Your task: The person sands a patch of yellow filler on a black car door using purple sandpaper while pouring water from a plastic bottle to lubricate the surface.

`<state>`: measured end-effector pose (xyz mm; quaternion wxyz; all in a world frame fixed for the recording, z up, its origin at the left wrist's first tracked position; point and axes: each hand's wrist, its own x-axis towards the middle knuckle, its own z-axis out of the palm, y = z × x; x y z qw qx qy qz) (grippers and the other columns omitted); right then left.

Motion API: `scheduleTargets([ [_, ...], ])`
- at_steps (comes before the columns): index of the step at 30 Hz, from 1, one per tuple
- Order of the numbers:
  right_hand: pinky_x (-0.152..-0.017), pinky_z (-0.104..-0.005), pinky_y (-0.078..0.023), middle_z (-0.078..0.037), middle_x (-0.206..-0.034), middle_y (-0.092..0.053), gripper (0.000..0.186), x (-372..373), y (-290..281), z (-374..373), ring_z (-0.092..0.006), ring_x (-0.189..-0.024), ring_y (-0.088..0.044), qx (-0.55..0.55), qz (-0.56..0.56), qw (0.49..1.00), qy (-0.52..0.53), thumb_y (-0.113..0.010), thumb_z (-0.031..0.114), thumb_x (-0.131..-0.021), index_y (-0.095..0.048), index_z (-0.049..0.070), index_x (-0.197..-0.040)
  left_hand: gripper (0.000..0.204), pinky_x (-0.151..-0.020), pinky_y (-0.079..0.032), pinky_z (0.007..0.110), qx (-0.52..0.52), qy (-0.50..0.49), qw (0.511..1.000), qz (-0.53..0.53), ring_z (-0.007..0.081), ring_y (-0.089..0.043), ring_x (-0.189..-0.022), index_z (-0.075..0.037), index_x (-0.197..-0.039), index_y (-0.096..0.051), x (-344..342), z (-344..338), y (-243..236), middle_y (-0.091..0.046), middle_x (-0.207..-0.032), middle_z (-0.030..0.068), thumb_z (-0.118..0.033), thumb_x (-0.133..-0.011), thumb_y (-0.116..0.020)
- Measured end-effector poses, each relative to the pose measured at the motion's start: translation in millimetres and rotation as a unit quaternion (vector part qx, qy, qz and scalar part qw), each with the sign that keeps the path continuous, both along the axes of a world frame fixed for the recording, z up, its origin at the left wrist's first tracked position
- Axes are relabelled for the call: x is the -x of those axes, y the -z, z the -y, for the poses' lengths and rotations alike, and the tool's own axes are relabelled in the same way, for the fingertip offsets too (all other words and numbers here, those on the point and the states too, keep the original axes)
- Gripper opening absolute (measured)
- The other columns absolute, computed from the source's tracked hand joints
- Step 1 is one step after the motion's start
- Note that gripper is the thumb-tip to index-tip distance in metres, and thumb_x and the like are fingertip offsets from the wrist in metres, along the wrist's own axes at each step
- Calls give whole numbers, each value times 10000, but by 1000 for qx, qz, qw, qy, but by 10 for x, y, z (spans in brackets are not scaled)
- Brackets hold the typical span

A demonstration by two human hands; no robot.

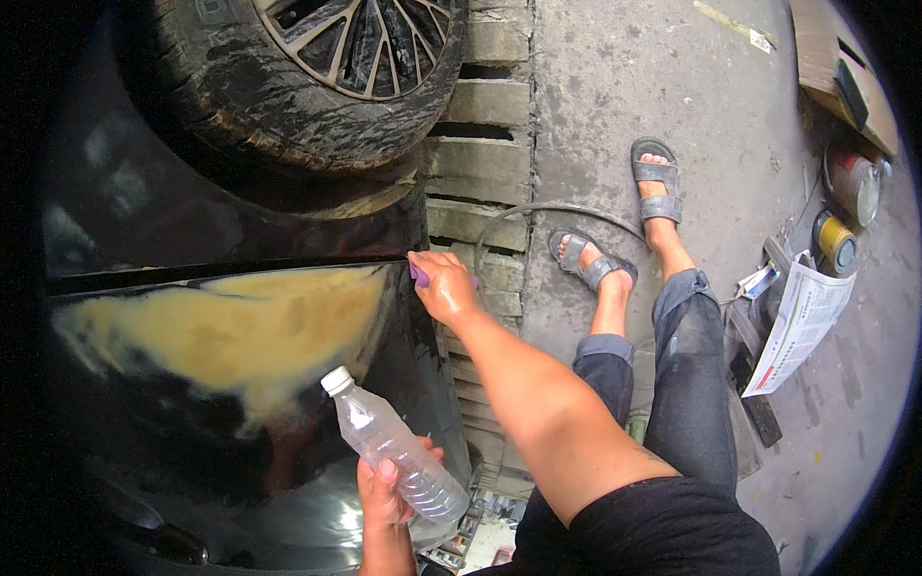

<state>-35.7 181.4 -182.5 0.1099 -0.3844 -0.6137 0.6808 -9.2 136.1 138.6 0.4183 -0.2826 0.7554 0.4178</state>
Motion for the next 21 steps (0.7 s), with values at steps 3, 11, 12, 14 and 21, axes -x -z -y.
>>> scheduleTargets([
  [3, -998, -411, -484, -104, -1198, -679, 554, 0, -208, -43, -326, -1140, -597, 8, -5, 999, 32, -742, 7, -702, -675, 103, -1243, 779, -772, -618, 457, -12, -2, 1000, 2, 349, -722, -897, 75, -1215, -509, -21, 1, -32, -679, -1038, 240, -449, -741, -836],
  [11, -960, -395, -506, -111, -1152, -685, 552, 95, -1029, -322, -317, -1089, -614, -10, -28, 993, 118, -686, -37, -688, -689, 95, -1224, 762, -792, -611, 464, -55, 5, 998, 4, 357, -716, -921, 54, -1244, -487, 16, -146, -251, -675, -1052, 240, -416, -756, -833],
  [12, -969, -396, -500, -105, -1157, -685, 568, 118, -1084, -391, -314, -1097, -610, -22, -22, 992, 120, -684, -41, -680, -686, 101, -1231, 760, -796, -610, 465, -59, 9, 998, 2, 358, -715, -923, 52, -1247, -484, 26, -181, -294, -673, -1054, 240, -414, -758, -832],
  [14, -974, -398, -495, -102, -1163, -684, 568, 200, -1187, -531, -314, -1103, -606, -31, -28, 991, 125, -684, -40, -678, -686, 102, -1228, 769, -801, -607, 467, -61, 15, 998, -6, 360, -712, -929, 49, -1258, -474, 41, -218, -379, -670, -1062, 239, -414, -759, -833],
  [21, -951, -406, -488, -82, -1149, -684, 554, 415, -1903, -976, -300, -1101, -606, -60, -74, 985, 144, -704, -18, -671, -687, 105, -1210, 775, -856, -581, 457, -84, 4, 996, 10, 322, -695, -961, 9, -1335, -421, 43, -225, -629, -643, -1096, 197, -326, -770, -831],
])
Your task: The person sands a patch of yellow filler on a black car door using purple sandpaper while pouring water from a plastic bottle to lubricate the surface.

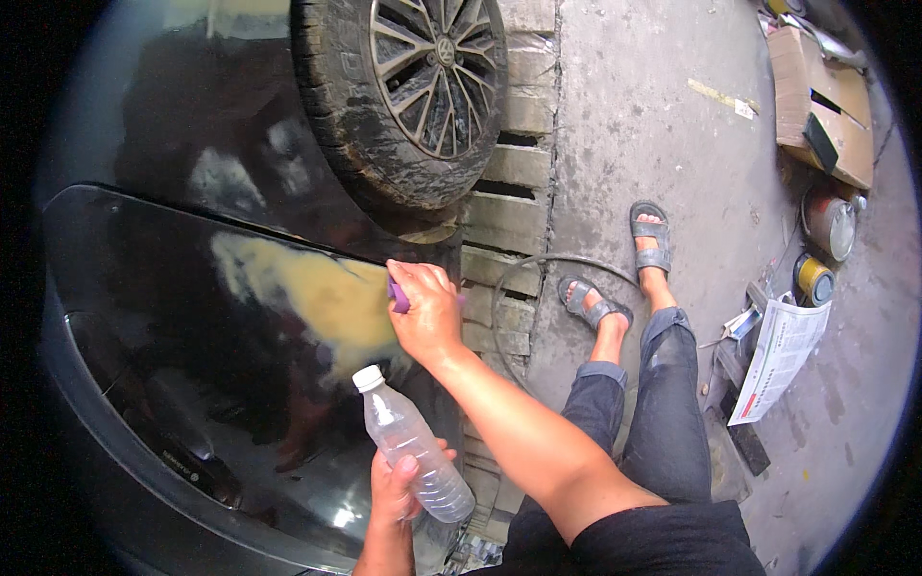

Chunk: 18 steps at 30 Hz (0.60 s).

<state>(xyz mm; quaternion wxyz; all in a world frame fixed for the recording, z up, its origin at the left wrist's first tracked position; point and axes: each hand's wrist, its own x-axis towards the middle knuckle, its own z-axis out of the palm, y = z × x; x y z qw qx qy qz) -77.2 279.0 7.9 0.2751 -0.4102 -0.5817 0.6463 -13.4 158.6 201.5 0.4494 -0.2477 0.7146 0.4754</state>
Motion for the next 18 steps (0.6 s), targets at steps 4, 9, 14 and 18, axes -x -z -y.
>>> scheduleTargets([
  [4, -947, -410, -476, -77, -1157, -679, 537, 135, -524, -374, -297, -1119, -597, -17, -41, 999, 4, -717, -3, -672, -679, 74, -1201, 755, -867, -577, 455, -14, 14, 1000, -17, 309, -693, -961, 8, -1335, -426, 27, -29, -125, -647, -1094, 182, -318, -782, -823],
  [9, -928, -414, -469, -78, -1148, -673, 526, 293, -1178, -807, -303, -1109, -591, -49, -73, 996, 14, -732, 24, -684, -669, 54, -1206, 778, -856, -591, 491, -18, 32, 998, -55, 348, -704, -928, 42, -1282, -467, 69, -142, -326, -658, -1081, 225, -386, -750, -840],
  [14, -936, -398, -503, -131, -1149, -667, 500, 306, -1556, -1094, -327, -1052, -615, -97, -74, 992, -15, -702, 29, -734, -653, 24, -1232, 800, -851, -592, 490, -22, 40, 997, -64, 353, -704, -931, 45, -1278, -470, 126, -193, -498, -663, -1068, 223, -394, -727, -851],
  [18, -973, -411, -490, -161, -1184, -657, 533, 154, -1285, -915, -349, -1094, -607, -90, -34, 994, -42, -696, 44, -743, -629, 16, -1271, 818, -844, -593, 488, -19, 42, 997, -69, 354, -705, -933, 48, -1275, -471, 132, -214, -607, -664, -1062, 225, -404, -713, -857],
])
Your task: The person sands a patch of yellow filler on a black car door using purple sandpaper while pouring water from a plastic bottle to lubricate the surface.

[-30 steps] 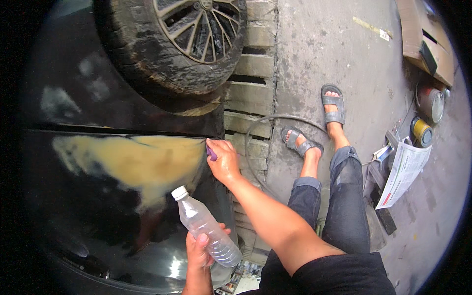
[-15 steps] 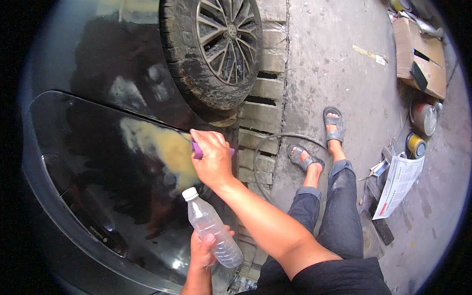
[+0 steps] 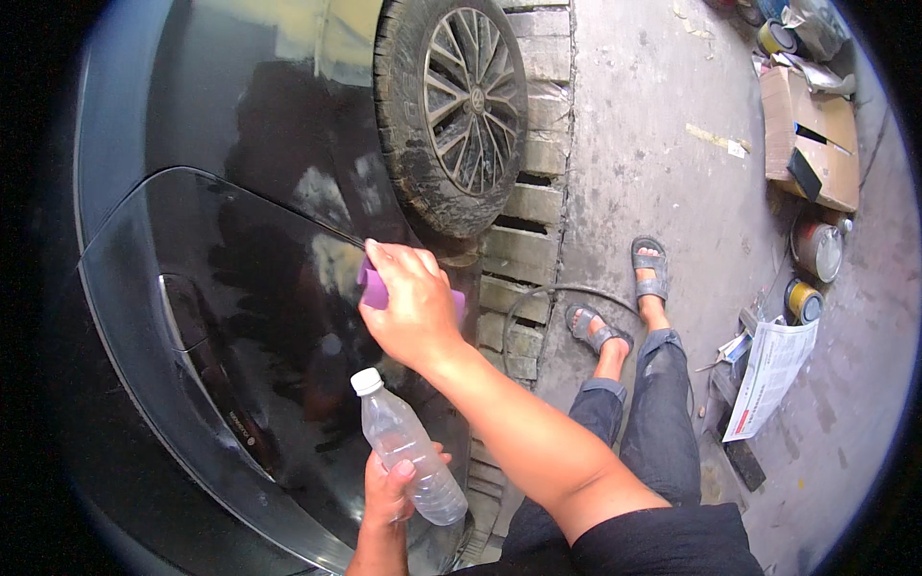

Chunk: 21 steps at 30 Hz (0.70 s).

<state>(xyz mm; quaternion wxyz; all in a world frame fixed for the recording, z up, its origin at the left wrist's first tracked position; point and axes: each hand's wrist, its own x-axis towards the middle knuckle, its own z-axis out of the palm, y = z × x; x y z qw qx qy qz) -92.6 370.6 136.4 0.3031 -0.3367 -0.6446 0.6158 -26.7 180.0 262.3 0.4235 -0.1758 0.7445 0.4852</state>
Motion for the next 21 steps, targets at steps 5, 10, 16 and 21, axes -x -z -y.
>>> scheduleTargets([
  [5, -1004, -458, -451, -145, -1258, -616, 591, 250, -573, -292, -338, -1197, -551, -10, -45, 999, -8, -715, 132, -729, -590, 6, -1293, 808, -846, -590, 484, -11, 5, 1000, 2, 351, -705, -933, 48, -1274, -469, 34, 26, -95, -664, -1062, 226, -396, -720, -853],
  [10, -999, -474, -456, -145, -1286, -599, 595, 201, -588, -244, -341, -1189, -553, -47, -27, 999, -3, -686, 141, -763, -564, 11, -1331, 797, -857, -584, 483, -26, 17, 999, -10, 346, -701, -947, 47, -1277, -469, 55, -69, -215, -662, -1073, 228, -403, -736, -842],
  [16, -1073, -420, -426, -207, -1388, -539, 598, -654, 525, 230, -362, -1263, -517, 250, 55, 960, -110, -553, 84, -828, -499, 4, -1418, 786, -905, -564, 488, -59, 32, 997, 36, 340, -679, -1012, 20, -1347, -415, 198, -51, -394, -636, -1132, 194, -328, -779, -832],
  [21, -1173, -443, -317, -215, -1547, -374, 733, -602, 116, -42, -399, -1422, -367, -36, 36, 993, -108, -538, 28, -820, -321, -7, -1519, 864, -831, -598, 514, -49, 46, 997, 45, 381, -696, -996, 59, -1305, -446, 266, -273, -595, -649, -1127, 238, -491, -751, -816],
])
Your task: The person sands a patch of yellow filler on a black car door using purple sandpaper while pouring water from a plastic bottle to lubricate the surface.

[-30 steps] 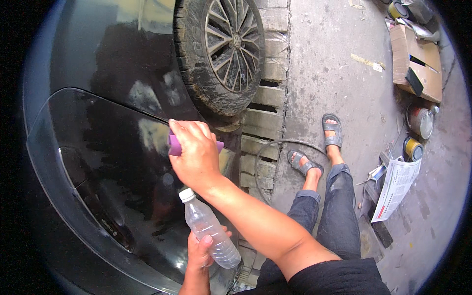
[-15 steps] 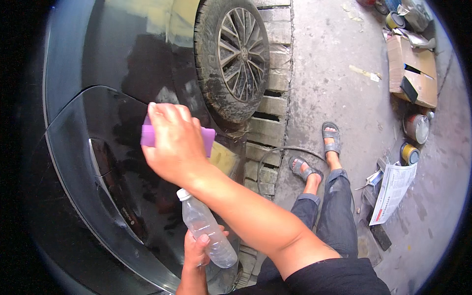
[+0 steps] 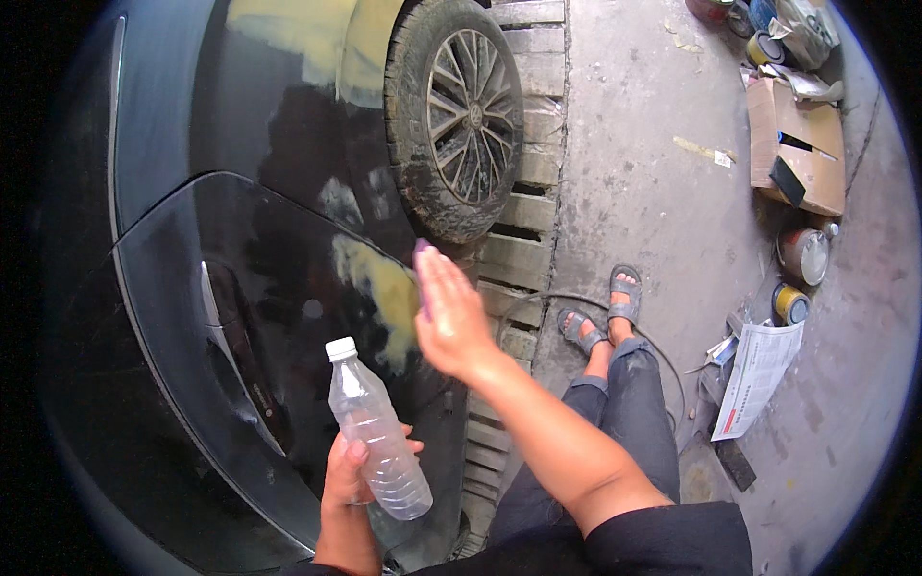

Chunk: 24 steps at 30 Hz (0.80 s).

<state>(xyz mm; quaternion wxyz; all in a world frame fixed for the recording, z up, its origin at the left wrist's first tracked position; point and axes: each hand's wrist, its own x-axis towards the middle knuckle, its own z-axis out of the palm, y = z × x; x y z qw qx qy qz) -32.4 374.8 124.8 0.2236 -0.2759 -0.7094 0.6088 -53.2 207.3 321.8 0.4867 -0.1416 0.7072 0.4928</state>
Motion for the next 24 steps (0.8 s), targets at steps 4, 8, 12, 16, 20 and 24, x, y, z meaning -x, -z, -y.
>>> scheduleTargets([
  [4, -1191, -524, -228, -191, -1606, -287, 750, 285, -428, 260, -364, -1494, -261, -87, -60, 994, -21, -580, 70, -853, -292, 25, -1544, 901, -843, -589, 523, -25, -22, 998, 56, 403, -687, -998, 60, -1356, -412, 78, 51, -258, -628, -1148, 262, -533, -784, -776],
  [8, -1215, -543, -116, -171, -1646, -199, 790, 368, -522, 641, -341, -1534, -157, -97, -86, 990, -48, -621, 348, -928, -264, 28, -1557, 947, -799, -606, 537, -22, -34, 997, 59, 402, -694, -982, 96, -1339, -424, 123, 139, -452, -632, -1125, 280, -602, -786, -746],
  [12, -1218, -552, -41, -215, -1653, -115, 873, 815, -512, 411, -370, -1541, -70, -132, -90, 987, 30, -506, 510, -967, -162, -20, -1569, 967, -802, -601, 553, -10, 5, 999, 38, 397, -696, -972, 72, -1361, -411, 223, 283, -485, -625, -1128, 274, -658, -797, -701],
  [16, -1218, -560, -30, -234, -1649, -104, 890, 1058, -588, 379, -379, -1541, -59, -150, -103, 976, 117, -525, 491, -951, -156, -37, -1565, 978, -800, -599, 568, -51, 30, 998, 35, 407, -695, -964, 58, -1381, -395, 229, 580, -343, -621, -1127, 276, -685, -809, -672],
  [20, -1214, -580, -34, -270, -1637, -106, 905, 752, -494, 1244, -420, -1533, -54, -148, -129, 973, 122, -594, 416, -910, -176, -67, -1551, 983, -784, -603, 565, -28, 68, 997, 28, 396, -698, -958, 56, -1363, -419, 210, 762, -409, -631, -1111, 269, -693, -787, -688],
  [24, -1214, -574, -52, -283, -1628, -112, 862, 1035, -649, 638, -435, -1524, -72, -146, -103, 970, 166, -545, 438, -961, -176, -83, -1541, 974, -786, -604, 563, -43, 107, 993, 8, 385, -706, -937, 46, -1357, -417, 329, 912, -403, -632, -1117, 258, -699, -789, -685],
])
